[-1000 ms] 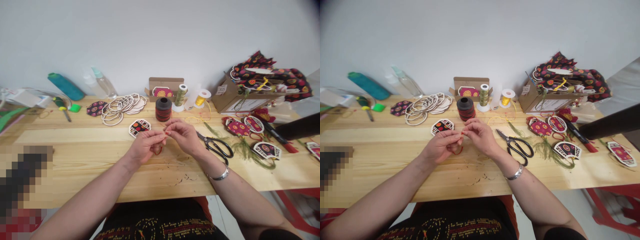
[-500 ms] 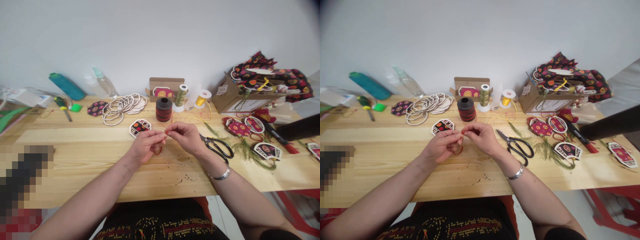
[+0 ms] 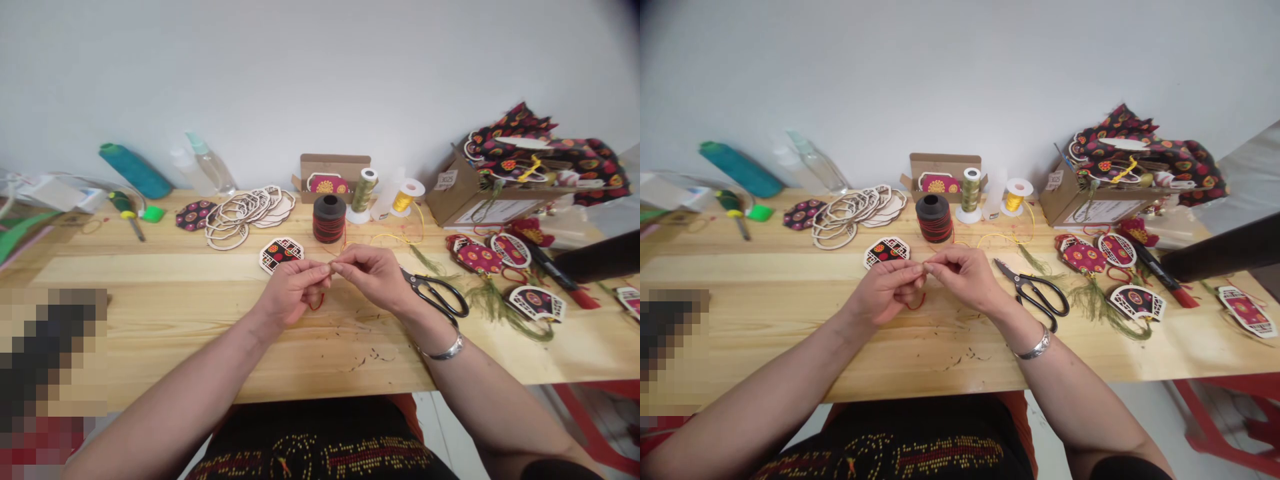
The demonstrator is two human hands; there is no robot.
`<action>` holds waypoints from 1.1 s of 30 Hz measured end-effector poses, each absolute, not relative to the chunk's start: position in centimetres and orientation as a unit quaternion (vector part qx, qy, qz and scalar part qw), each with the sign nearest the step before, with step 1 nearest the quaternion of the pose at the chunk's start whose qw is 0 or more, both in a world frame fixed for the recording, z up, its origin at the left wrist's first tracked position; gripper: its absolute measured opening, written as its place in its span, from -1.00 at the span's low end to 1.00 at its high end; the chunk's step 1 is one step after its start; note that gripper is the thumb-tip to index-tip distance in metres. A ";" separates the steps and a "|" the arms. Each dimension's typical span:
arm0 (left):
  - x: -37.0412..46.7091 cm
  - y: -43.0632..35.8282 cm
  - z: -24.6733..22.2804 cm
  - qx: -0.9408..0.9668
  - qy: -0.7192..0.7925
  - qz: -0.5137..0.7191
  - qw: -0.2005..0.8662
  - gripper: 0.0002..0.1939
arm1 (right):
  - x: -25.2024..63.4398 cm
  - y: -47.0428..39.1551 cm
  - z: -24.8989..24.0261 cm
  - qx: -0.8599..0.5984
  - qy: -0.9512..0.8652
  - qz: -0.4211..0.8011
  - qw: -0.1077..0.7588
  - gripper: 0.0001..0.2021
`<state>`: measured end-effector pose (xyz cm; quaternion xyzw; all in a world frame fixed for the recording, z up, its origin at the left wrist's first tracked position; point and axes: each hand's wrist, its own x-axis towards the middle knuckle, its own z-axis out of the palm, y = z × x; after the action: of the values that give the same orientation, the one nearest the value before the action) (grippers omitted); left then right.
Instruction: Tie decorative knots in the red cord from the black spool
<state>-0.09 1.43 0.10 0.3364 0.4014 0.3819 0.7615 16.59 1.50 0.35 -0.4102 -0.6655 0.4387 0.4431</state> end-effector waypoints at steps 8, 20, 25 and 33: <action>0.0 1.3 0.0 0.334 0.428 0.369 0.755 -0.75 | 16.1 1.5 0.3 -0.469 -0.677 0.378 0.423 -0.86; 0.7 1.1 0.3 0.361 0.501 0.417 0.666 -0.75 | 15.8 1.5 0.3 -0.495 -0.685 0.336 0.416 -0.86; 0.5 0.7 0.3 0.441 0.535 0.411 0.592 -0.82 | 15.7 1.4 0.3 -0.496 -0.681 0.342 0.416 -0.84; 0.5 0.0 0.3 0.606 0.534 0.465 0.362 -0.89 | 15.6 1.2 0.2 -0.503 -0.680 0.332 0.417 -0.84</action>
<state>0.52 -0.05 0.25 0.6063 0.5338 0.4652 0.3621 15.61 1.20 0.25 -0.5026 -0.6804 0.3320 0.4174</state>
